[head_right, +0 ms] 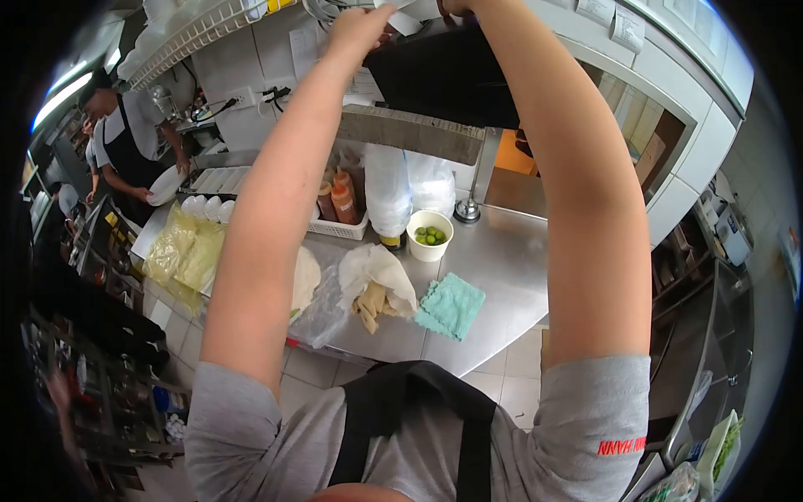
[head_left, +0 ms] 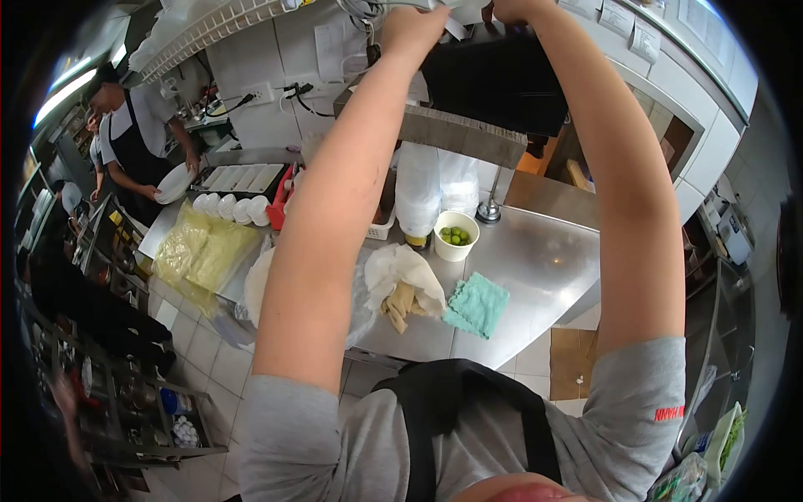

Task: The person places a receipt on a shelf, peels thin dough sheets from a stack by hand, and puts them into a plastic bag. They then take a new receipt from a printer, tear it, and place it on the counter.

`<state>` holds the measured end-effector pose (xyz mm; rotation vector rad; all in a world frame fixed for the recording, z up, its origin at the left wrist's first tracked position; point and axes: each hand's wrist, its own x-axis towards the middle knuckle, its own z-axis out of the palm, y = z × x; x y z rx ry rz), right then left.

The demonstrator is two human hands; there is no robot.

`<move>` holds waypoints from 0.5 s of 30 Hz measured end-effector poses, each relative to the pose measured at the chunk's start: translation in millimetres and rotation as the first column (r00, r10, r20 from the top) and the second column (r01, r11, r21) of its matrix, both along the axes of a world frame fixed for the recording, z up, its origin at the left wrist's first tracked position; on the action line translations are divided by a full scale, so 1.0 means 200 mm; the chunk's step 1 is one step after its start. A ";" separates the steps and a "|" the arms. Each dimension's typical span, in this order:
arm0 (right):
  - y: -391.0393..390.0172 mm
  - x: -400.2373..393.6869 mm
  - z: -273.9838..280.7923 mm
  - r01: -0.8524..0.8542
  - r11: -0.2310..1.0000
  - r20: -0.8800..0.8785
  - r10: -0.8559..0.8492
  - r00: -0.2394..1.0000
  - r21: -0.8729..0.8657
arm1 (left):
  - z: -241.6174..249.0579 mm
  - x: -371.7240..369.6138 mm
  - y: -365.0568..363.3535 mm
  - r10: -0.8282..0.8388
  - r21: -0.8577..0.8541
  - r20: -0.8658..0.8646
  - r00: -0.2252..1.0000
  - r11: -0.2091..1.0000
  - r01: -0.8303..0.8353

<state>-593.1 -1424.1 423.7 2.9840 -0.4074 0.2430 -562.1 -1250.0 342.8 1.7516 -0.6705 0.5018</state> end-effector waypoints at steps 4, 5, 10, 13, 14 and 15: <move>-0.02 -0.01 -0.02 -0.049 0.992 0.157 0.067 0.985 -0.115 | -0.01 0.07 -0.07 0.105 -0.010 0.205 0.973 0.994 -0.106; 0.02 -0.05 -0.01 -0.061 0.997 0.198 0.052 0.979 0.040 | -0.03 0.10 -0.09 0.078 -0.044 0.142 0.987 0.996 -0.072; 0.13 -0.14 -0.02 -0.463 0.882 0.282 0.423 0.861 0.088 | -0.05 0.38 -0.11 0.151 0.295 0.674 0.723 0.842 -0.451; 0.37 -0.31 -0.05 -0.319 0.948 0.293 0.310 0.905 -0.015 | 0.04 0.17 -0.04 -0.377 -0.341 -0.199 0.905 0.892 0.296; 0.41 -0.30 -0.08 -0.307 0.940 0.323 0.340 0.883 -0.149 | 0.05 0.14 -0.01 -0.285 -0.250 -0.126 0.950 0.936 0.247; 0.41 -0.26 -0.11 -0.312 0.939 0.323 0.344 0.882 -0.147 | 0.06 0.12 0.01 -0.280 -0.248 -0.127 0.952 0.938 0.242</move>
